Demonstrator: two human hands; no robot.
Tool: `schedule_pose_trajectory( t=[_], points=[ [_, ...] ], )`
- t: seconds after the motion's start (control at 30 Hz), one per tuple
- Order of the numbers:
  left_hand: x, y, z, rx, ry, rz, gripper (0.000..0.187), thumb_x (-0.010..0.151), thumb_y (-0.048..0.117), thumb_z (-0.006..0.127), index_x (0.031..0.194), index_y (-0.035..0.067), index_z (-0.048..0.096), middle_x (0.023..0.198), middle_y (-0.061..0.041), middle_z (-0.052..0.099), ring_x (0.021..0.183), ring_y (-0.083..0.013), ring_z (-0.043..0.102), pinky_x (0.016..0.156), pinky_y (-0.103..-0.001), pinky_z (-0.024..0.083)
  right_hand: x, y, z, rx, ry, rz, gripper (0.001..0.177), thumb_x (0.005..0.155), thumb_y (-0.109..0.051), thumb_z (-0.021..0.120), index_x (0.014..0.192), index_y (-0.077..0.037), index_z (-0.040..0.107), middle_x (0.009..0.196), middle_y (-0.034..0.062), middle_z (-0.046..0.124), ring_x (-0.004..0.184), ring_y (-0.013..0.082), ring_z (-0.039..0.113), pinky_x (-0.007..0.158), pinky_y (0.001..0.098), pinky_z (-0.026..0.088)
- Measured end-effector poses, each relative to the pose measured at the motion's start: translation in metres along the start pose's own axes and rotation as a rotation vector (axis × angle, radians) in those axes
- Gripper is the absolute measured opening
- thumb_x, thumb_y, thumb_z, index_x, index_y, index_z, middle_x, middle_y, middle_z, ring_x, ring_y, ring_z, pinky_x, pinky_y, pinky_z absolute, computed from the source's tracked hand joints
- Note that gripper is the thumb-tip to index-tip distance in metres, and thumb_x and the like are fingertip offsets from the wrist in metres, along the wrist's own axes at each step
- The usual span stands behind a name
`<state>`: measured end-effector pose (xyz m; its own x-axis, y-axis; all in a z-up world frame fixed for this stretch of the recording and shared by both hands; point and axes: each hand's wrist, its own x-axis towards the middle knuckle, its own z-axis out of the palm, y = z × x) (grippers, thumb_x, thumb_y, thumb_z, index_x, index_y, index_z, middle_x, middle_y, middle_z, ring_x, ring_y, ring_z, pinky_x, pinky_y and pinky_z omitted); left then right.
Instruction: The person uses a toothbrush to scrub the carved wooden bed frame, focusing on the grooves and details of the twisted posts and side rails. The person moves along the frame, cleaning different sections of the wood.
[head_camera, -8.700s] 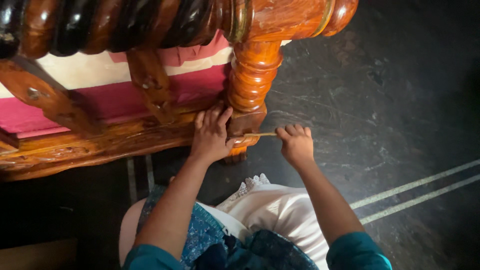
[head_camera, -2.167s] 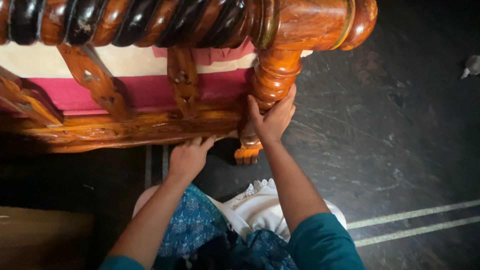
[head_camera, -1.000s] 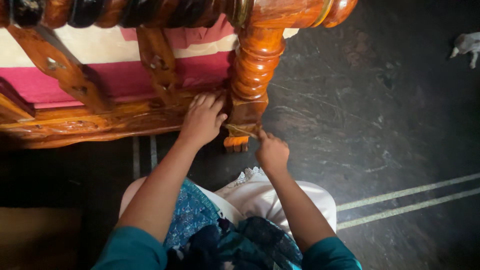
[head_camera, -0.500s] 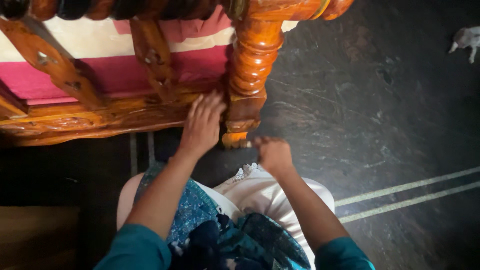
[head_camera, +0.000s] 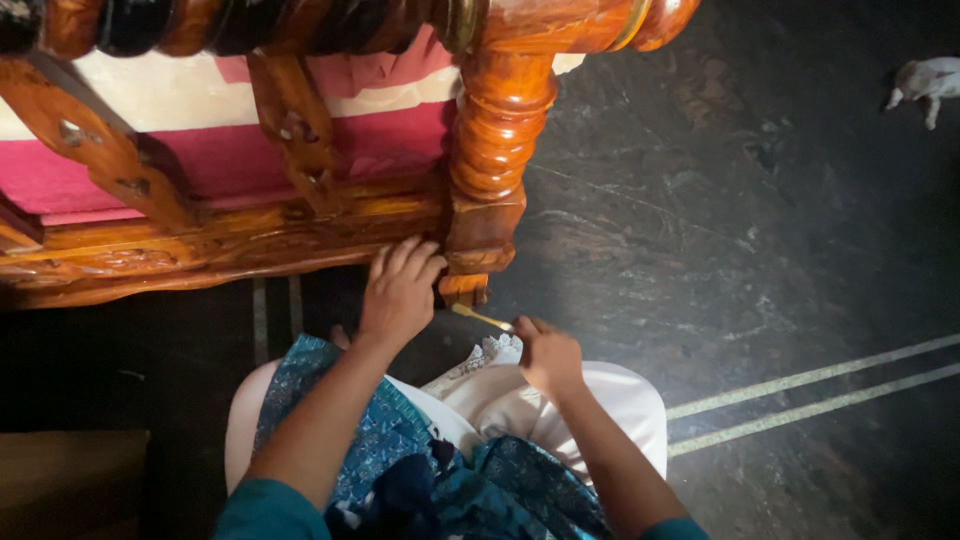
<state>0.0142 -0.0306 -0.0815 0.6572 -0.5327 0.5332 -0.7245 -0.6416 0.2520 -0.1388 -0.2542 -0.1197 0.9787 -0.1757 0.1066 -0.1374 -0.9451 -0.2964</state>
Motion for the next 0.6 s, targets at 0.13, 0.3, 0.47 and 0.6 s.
schedule_pose_trajectory(
  t=[0.13, 0.3, 0.47, 0.6],
  points=[
    [0.01, 0.018, 0.0, -0.25, 0.08, -0.297, 0.014, 0.094, 0.023, 0.07, 0.101, 0.011, 0.073, 0.114, -0.007, 0.071, 0.118, -0.031, 0.059, 0.099, -0.043, 0.051, -0.006, 0.002, 0.01, 0.134, 0.169, 0.087, 0.018, 0.091, -0.009, 0.057, 0.105, -0.017, 0.065, 0.097, 0.0084, 0.073, 0.088, 0.0367, 0.07, 0.069, 0.0498, 0.053],
    [0.033, 0.027, 0.023, -0.198, -0.099, -0.664, 0.026, 0.091, 0.04, 0.073, 0.091, 0.014, 0.076, 0.094, -0.013, 0.073, 0.096, -0.0378, 0.067, 0.083, -0.047, 0.053, -0.004, 0.002, 0.014, 0.188, 0.259, 0.087, 0.015, 0.091, -0.011, 0.06, 0.105, -0.016, 0.064, 0.098, 0.0087, 0.073, 0.087, 0.0363, 0.07, 0.07, 0.0481, 0.054],
    [0.02, 0.01, 0.051, -0.14, -0.014, -0.563, 0.024, 0.096, 0.034, 0.065, 0.088, 0.014, 0.073, 0.09, -0.015, 0.072, 0.086, -0.0387, 0.07, 0.077, -0.05, 0.055, -0.003, 0.001, 0.021, 0.156, 0.224, 0.115, 0.009, 0.094, -0.014, 0.059, 0.102, -0.016, 0.064, 0.097, 0.0072, 0.073, 0.088, 0.0354, 0.07, 0.072, 0.0477, 0.054],
    [-0.005, -0.019, 0.027, -0.042, -0.019, -0.538, 0.023, 0.102, 0.031, 0.056, 0.099, 0.013, 0.07, 0.102, -0.014, 0.072, 0.088, -0.0399, 0.069, 0.073, -0.053, 0.054, -0.004, 0.006, 0.024, 0.123, 0.205, 0.06, 0.011, 0.093, -0.013, 0.059, 0.103, -0.012, 0.065, 0.096, 0.01, 0.071, 0.087, 0.0375, 0.068, 0.072, 0.0494, 0.053]
  ],
)
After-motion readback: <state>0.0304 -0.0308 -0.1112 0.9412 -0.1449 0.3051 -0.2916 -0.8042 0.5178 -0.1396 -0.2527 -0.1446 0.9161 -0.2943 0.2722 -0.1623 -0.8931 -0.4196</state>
